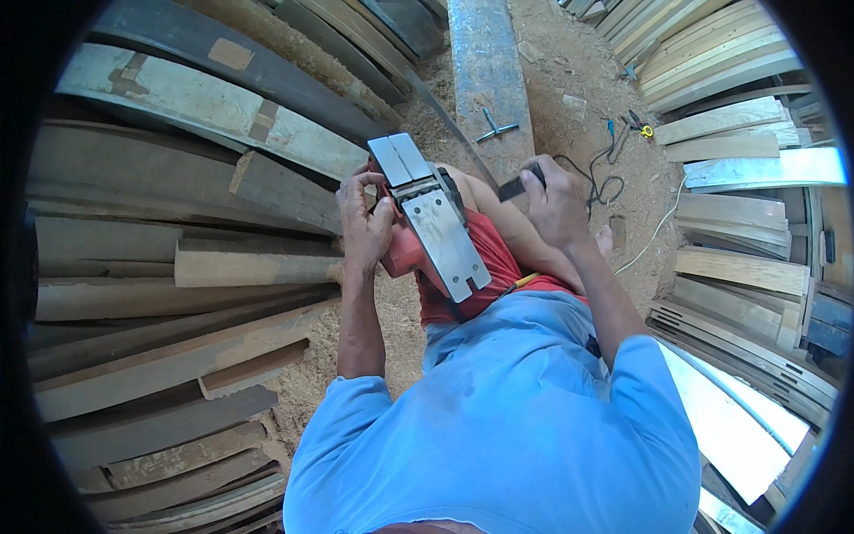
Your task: The person adjusts the metal guide fence on an electric hand planer using a screwdriver and a wrench, turning screws to secure the alignment.
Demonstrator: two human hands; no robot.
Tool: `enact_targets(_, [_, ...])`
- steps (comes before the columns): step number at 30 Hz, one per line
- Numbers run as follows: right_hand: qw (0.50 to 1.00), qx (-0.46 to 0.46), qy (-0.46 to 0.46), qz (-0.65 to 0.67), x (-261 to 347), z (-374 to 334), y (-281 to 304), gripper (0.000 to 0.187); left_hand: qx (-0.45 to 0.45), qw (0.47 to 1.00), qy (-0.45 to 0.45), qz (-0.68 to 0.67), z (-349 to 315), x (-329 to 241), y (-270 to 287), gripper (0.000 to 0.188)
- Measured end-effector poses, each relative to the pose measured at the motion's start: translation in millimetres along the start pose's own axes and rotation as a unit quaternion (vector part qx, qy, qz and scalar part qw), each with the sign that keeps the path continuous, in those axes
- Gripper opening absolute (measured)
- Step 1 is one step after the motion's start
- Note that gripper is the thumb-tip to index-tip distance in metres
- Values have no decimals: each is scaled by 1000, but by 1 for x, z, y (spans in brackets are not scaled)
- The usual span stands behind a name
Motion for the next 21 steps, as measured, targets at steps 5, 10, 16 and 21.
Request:
enact_targets(5, [987, 45, -129, 86, -140, 8, -60, 20, 79, 991, 101, -25, 6, 18, -15, 67])
enact_targets(10, [985, 47, -141, -84, -196, -19, -92, 32, 95, 987, 113, -60, 9, 8, -16, 64])
enact_targets(16, [916, 215, -147, -304, -161, 4, -95, 40, 108, 980, 167, 7, 11, -1, -5, 68])
enact_targets(21, [938, 70, 51, -335, -171, 57, -118, 33, 126, 978, 162, 38, 20, -4, -16, 69])
Point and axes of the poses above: each hand's wrist, its own z-axis towards the middle knuckle, its own y-axis out of the back of the hand, x = y × z, the point moved 2 cm from there along z, towards the middle knuckle, and after that the axes turned 13 degrees about y, right-handed, at the moved point
